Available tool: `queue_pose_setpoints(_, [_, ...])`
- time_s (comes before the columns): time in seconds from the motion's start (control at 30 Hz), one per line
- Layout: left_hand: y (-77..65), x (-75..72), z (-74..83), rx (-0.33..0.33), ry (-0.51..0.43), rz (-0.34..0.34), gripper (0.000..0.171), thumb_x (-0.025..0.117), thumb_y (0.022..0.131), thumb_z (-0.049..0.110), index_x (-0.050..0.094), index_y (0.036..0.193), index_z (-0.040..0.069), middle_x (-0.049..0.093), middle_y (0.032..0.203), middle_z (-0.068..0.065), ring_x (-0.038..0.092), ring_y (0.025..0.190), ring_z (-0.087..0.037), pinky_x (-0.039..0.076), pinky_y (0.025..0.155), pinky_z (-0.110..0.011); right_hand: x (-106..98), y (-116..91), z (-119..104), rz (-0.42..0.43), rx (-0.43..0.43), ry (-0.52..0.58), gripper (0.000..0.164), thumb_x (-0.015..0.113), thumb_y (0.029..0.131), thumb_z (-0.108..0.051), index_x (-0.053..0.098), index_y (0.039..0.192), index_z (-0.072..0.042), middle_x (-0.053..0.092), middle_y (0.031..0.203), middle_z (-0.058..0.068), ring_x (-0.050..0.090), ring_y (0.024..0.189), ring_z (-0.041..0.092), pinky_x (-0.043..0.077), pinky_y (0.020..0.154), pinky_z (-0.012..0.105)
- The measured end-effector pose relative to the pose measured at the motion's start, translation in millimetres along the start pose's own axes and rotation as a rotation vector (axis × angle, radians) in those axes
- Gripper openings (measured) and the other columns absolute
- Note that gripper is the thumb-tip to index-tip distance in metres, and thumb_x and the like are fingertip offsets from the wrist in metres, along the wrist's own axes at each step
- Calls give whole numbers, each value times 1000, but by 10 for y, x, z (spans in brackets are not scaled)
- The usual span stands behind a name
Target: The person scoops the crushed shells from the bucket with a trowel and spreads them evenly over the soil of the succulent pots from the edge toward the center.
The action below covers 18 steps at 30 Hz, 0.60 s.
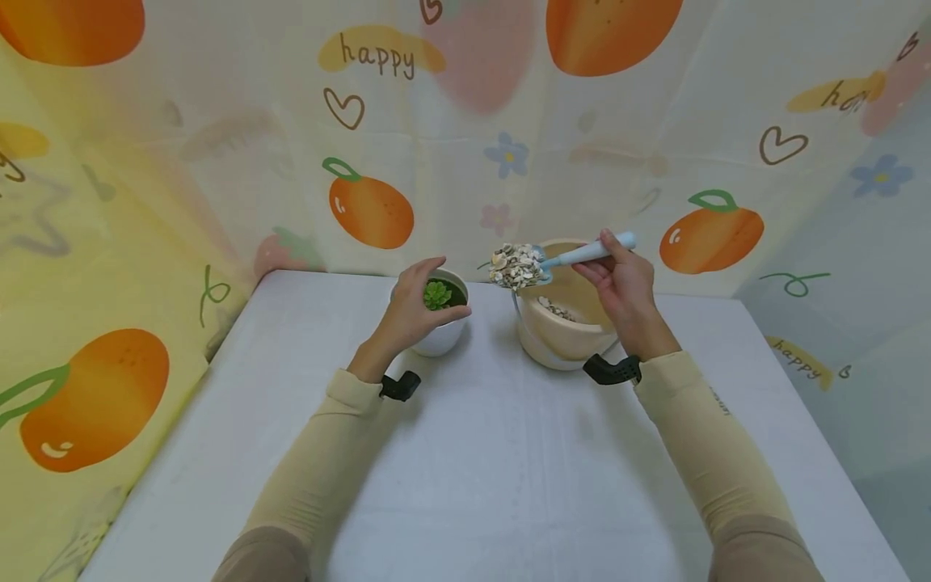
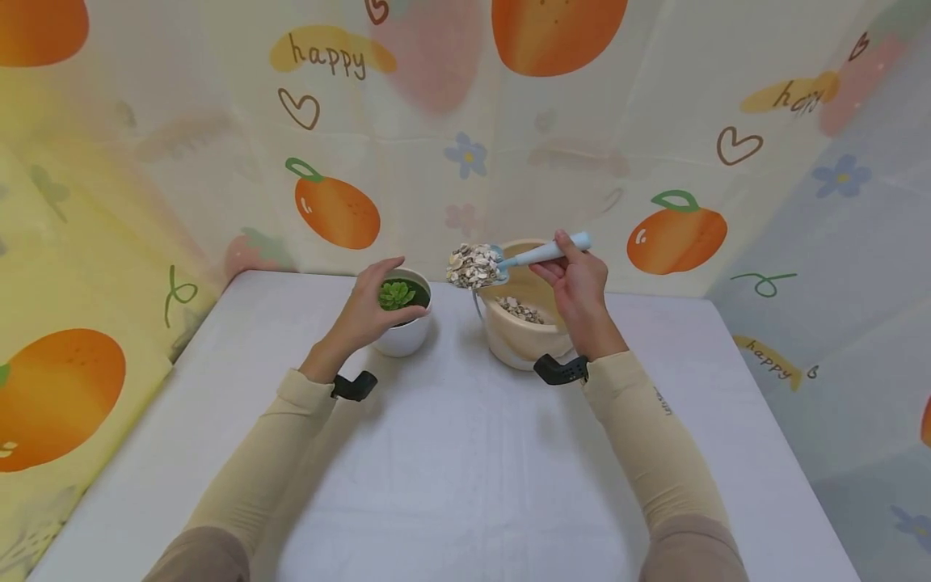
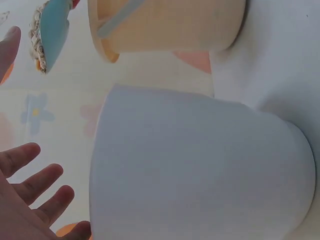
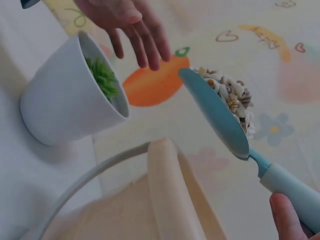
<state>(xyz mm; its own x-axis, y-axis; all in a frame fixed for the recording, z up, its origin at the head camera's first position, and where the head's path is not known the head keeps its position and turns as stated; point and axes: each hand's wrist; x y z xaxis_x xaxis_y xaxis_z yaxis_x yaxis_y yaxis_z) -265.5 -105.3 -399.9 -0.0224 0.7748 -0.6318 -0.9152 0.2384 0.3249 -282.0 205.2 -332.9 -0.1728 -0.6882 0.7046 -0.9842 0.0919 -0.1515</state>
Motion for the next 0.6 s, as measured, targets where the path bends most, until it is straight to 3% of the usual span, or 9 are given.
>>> queue_pose_setpoints(0.2, [-74,-33,-82,0,14,33,87,83,76,38,40,146,10,40,151,-11,31,140,-33,27,112,-60,60,-7,106,-21,4,-3,14,64,93,-11,58,93,2,71,72,16,74,70,26,59,67,40])
queue_pose_setpoints(0.6, [-208,-155,-280,-70,-37,44,88,82,77,37,37,149,12,33,156,-10,28,142,-33,27,113,-59,202,21,294,-41,53,-25,10,56,98,-13,55,95,-3,72,73,13,74,70,23,60,64,35])
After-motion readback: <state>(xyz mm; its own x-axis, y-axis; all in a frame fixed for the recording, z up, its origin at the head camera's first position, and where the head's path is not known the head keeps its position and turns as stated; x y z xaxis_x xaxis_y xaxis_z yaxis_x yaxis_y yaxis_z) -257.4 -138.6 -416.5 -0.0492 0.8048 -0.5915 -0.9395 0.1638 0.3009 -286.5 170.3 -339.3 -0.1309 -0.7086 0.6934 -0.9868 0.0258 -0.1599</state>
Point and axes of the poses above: each hand's wrist, its own y-axis towards the middle knuckle, its own x-axis out of the palm, z = x × y
